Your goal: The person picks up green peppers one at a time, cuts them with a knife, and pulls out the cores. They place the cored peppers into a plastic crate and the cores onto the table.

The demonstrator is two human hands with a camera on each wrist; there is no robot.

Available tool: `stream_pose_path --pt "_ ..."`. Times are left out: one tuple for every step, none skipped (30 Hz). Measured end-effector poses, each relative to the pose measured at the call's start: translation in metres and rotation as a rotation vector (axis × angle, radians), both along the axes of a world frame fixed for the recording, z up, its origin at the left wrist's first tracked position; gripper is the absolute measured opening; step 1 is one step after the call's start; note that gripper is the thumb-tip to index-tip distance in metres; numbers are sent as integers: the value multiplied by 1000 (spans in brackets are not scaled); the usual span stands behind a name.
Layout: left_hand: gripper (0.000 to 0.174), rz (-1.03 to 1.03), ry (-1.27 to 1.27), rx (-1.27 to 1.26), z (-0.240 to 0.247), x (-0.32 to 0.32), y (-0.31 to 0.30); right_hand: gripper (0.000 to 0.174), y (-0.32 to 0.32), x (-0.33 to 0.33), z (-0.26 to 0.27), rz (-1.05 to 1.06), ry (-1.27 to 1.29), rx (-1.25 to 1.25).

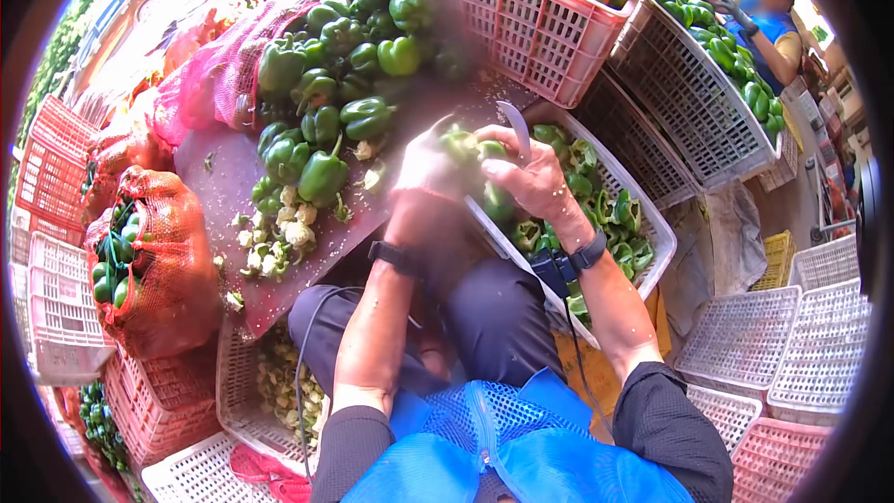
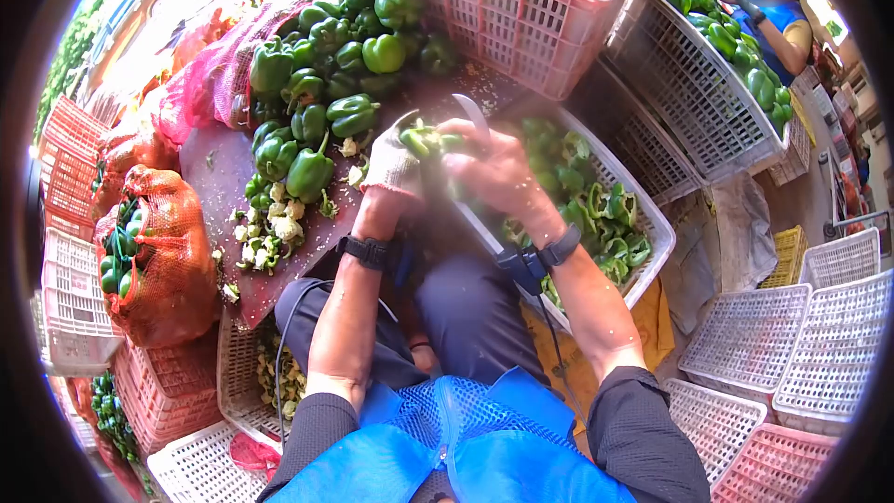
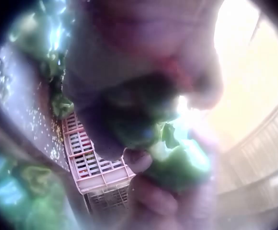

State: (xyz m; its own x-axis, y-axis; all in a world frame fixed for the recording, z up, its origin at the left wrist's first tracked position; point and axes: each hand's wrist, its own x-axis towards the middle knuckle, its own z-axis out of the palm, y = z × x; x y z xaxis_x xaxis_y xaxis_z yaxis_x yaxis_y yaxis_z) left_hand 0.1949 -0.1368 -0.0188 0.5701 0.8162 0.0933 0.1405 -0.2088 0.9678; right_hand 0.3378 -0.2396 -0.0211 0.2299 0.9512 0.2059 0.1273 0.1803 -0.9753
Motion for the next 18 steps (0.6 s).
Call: stream_pose_path --pt "30 8 -138 -260 -6 7 1 39 -1 0 -4 16 170 12" --pt "22 34 -436 -586 -39 14 17 38 -2 1 -9 31 338 27" --pt "22 31 -436 -588 -41 17 16 38 -2 3 -13 28 337 26" --pt "18 22 -445 -487 -44 19 15 41 -4 4 -20 -64 383 37" --pt "16 13 -452 -392 -48 21 11 44 -6 5 -28 -157 429 42" --pt "17 42 -455 -369 -48 20 8 45 -5 4 -36 -177 563 144" --pt "17 37 -452 -376 -52 23 8 45 -9 8 -42 -185 563 140" --pt "20 92 -557 -371 -54 29 11 46 -17 14 -47 -245 592 162" --pt "23 148 -661 -371 -65 37 17 46 -28 21 -51 -308 619 180" --pt "37 173 -349 -51 -110 39 57 41 -47 28 -39 -341 720 197" --pt "52 79 -548 -382 -74 33 48 44 -63 39 -30 -376 636 253" --pt "56 -56 -372 -41 -86 33 57 43 -81 60 -35 -412 463 223" --pt "61 -189 -192 299 -98 35 66 44 -99 74 -31 -469 278 112" --pt "64 -282 -193 46 -58 26 34 48 -120 85 -26 -489 -47 -85" --pt "68 -324 83 580 -72 36 47 55 -133 95 -22 -493 -374 -270" --pt "67 -447 -17 524 -87 44 53 67 -139 98 -22 -507 -517 -367" --pt "67 -576 -113 458 -97 51 51 63 -135 86 -13 -535 -755 -348" --pt "62 -412 62 -415 -63 55 29 62 -127 79 -16 -507 -831 -214"
